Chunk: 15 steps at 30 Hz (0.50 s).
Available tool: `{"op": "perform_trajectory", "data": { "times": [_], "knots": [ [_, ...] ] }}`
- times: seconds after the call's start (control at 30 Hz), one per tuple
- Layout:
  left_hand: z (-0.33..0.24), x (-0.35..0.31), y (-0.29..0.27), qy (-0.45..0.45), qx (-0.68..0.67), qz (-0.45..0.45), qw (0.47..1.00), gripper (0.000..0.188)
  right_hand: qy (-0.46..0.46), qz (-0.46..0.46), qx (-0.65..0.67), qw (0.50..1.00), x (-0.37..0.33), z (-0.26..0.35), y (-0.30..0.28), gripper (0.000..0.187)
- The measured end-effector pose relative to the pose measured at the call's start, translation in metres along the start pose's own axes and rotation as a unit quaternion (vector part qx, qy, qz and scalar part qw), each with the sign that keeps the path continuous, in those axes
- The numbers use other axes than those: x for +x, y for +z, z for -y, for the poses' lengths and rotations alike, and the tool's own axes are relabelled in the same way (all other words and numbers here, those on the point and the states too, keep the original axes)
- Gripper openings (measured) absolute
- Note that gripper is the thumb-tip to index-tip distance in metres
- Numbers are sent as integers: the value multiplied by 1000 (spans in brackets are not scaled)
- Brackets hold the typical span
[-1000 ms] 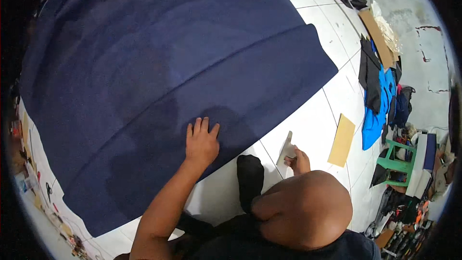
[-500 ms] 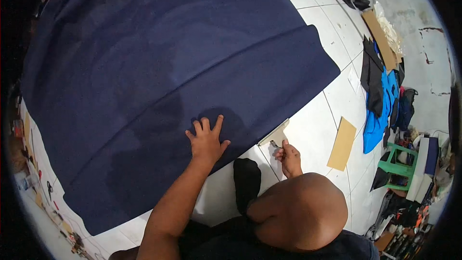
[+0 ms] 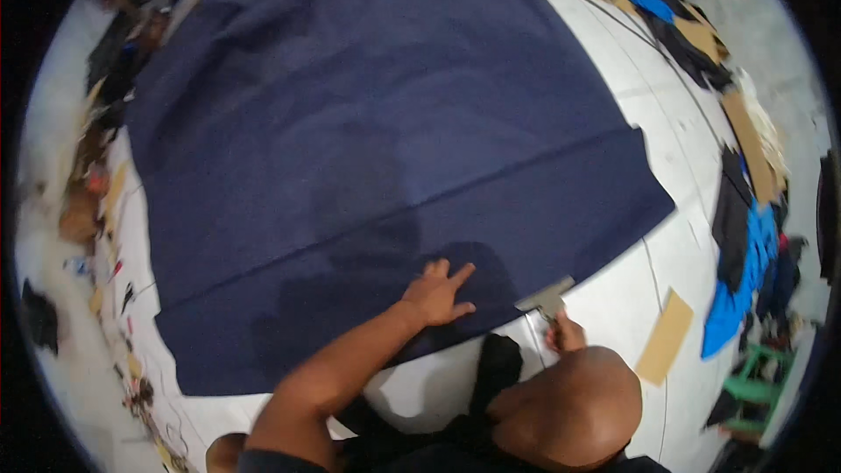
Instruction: The person spreads a large piece of blue fabric on a workshop floor, smoothing it by hand and using a large metal clip to secure the layers.
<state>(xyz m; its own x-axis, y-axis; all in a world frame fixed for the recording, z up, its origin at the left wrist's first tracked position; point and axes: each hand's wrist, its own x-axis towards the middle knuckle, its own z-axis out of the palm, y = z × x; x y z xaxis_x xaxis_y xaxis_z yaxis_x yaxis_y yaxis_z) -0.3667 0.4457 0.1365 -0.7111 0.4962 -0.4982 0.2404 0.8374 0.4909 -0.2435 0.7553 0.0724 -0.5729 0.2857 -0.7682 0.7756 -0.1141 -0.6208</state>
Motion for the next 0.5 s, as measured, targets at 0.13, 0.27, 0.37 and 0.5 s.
{"op": "perform_trajectory", "data": {
  "times": [0.13, 0.27, 0.37, 0.5],
  "knots": [
    [71, -85, -47, 13, 11, 171, 985, 56, -85, 11, -204, 975, 21, 32, -70, 42],
    [183, -237, 8, -77, -125, 500, 853, 48, -80, -92, 64, 991, 47, 65, -62, 39],
    [242, -361, 158, -316, -529, 293, 731, 40, -96, -118, 128, 980, 75, 66, -38, 38],
    [232, -382, 211, -410, -766, -267, 416, 27, -115, -136, 65, 982, 115, 27, -79, 29]
  ]
}}
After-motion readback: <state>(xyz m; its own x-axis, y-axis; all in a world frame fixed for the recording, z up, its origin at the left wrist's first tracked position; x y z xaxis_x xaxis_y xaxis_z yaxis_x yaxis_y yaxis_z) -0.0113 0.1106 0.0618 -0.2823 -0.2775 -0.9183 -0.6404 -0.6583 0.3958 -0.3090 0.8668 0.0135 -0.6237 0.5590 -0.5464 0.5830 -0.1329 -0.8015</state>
